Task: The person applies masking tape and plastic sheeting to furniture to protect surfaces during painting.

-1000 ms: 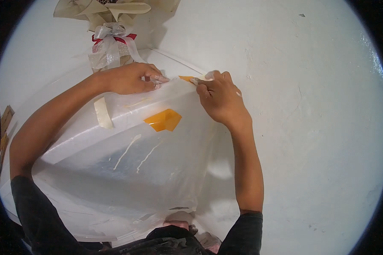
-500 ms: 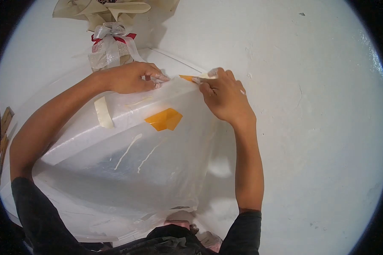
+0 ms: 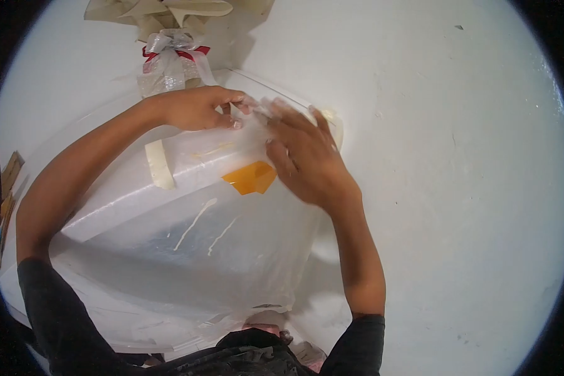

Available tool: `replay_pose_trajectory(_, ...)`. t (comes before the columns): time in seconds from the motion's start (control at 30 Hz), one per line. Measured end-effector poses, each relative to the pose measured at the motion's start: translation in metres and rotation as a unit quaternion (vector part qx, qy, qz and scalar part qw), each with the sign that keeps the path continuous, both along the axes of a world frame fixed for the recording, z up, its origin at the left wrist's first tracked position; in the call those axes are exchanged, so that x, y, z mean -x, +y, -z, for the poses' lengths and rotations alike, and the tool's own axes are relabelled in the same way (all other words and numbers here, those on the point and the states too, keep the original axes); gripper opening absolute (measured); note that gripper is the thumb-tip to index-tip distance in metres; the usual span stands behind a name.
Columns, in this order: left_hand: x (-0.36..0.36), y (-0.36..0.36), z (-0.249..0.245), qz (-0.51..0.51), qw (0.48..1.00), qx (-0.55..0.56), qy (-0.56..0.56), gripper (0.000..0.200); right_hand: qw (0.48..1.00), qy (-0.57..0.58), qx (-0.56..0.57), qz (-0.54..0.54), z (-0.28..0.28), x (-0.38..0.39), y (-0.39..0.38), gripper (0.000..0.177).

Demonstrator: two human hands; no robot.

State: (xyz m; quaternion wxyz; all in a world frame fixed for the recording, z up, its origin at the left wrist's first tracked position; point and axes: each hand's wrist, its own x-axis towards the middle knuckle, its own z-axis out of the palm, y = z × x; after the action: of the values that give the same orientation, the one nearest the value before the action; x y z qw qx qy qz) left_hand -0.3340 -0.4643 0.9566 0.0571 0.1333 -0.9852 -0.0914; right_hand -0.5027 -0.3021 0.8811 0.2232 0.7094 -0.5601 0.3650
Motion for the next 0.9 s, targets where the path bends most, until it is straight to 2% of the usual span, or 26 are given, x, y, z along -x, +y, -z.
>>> replay_pose_trajectory(0.07,0.001,-0.018,0.005,0.0,1.0,-0.007,0.007,0.054,0.995,0.043,-0.04,-0.086,-0.004,-0.016,0.011,0.035)
replay_pose_trajectory(0.17,0.003,-0.039,0.009,0.091,0.994,-0.016,0.052,0.059,0.985,0.067,-0.028,-0.159,-0.013,-0.054,0.023,0.031)
replay_pose_trajectory(0.27,0.004,-0.033,0.005,0.04,0.995,-0.051,0.07,0.062,0.969,0.054,0.024,-0.238,-0.019,-0.087,0.021,0.028)
replay_pose_trajectory(0.33,0.007,-0.027,0.003,0.01,0.985,-0.148,0.093,0.06,0.968,0.054,0.026,-0.244,-0.011,-0.097,0.011,0.027)
replay_pose_trajectory(0.47,0.0,-0.011,-0.023,-0.009,0.983,-0.13,0.13,0.059,0.968,0.01,0.073,-0.241,0.007,-0.106,-0.009,0.028)
replay_pose_trajectory(0.53,-0.012,0.006,-0.051,-0.024,0.972,-0.11,0.208,0.05,0.968,0.006,0.081,-0.236,0.006,-0.109,-0.008,0.027)
replay_pose_trajectory(0.57,-0.023,0.026,-0.066,-0.029,0.971,-0.112,0.208,0.05,0.971,0.0,0.087,-0.225,0.006,-0.111,-0.006,0.025)
replay_pose_trajectory(0.6,-0.038,0.052,-0.082,-0.082,0.983,-0.042,0.159,0.049,0.97,-0.001,0.083,-0.229,0.006,-0.112,-0.006,0.025)
replay_pose_trajectory(0.67,-0.062,0.059,-0.087,-0.136,0.985,0.023,0.106,0.049,0.969,0.005,0.118,-0.219,0.006,-0.114,-0.006,0.023)
replay_pose_trajectory(0.77,-0.1,0.031,-0.087,-0.156,0.96,0.228,0.044,0.041,0.974,0.006,0.113,-0.198,0.005,-0.115,-0.005,0.019)
replay_pose_trajectory(0.8,-0.105,0.054,-0.076,-0.14,0.972,0.185,0.02,0.037,0.976,0.005,0.11,-0.189,0.001,-0.115,-0.004,0.019)
replay_pose_trajectory(0.83,-0.112,0.088,-0.059,-0.123,0.982,0.144,-0.006,0.032,0.981,0.006,0.044,-0.19,-0.004,-0.115,-0.004,0.018)
replay_pose_trajectory(0.87,-0.119,0.102,-0.04,-0.104,0.987,0.122,-0.004,0.034,0.982,0.004,-0.022,-0.19,-0.007,-0.115,-0.004,0.017)
replay_pose_trajectory(0.9,-0.127,0.109,-0.023,-0.088,0.991,0.1,-0.001,0.036,0.983,-0.001,-0.022,-0.183,-0.008,-0.113,-0.005,0.017)
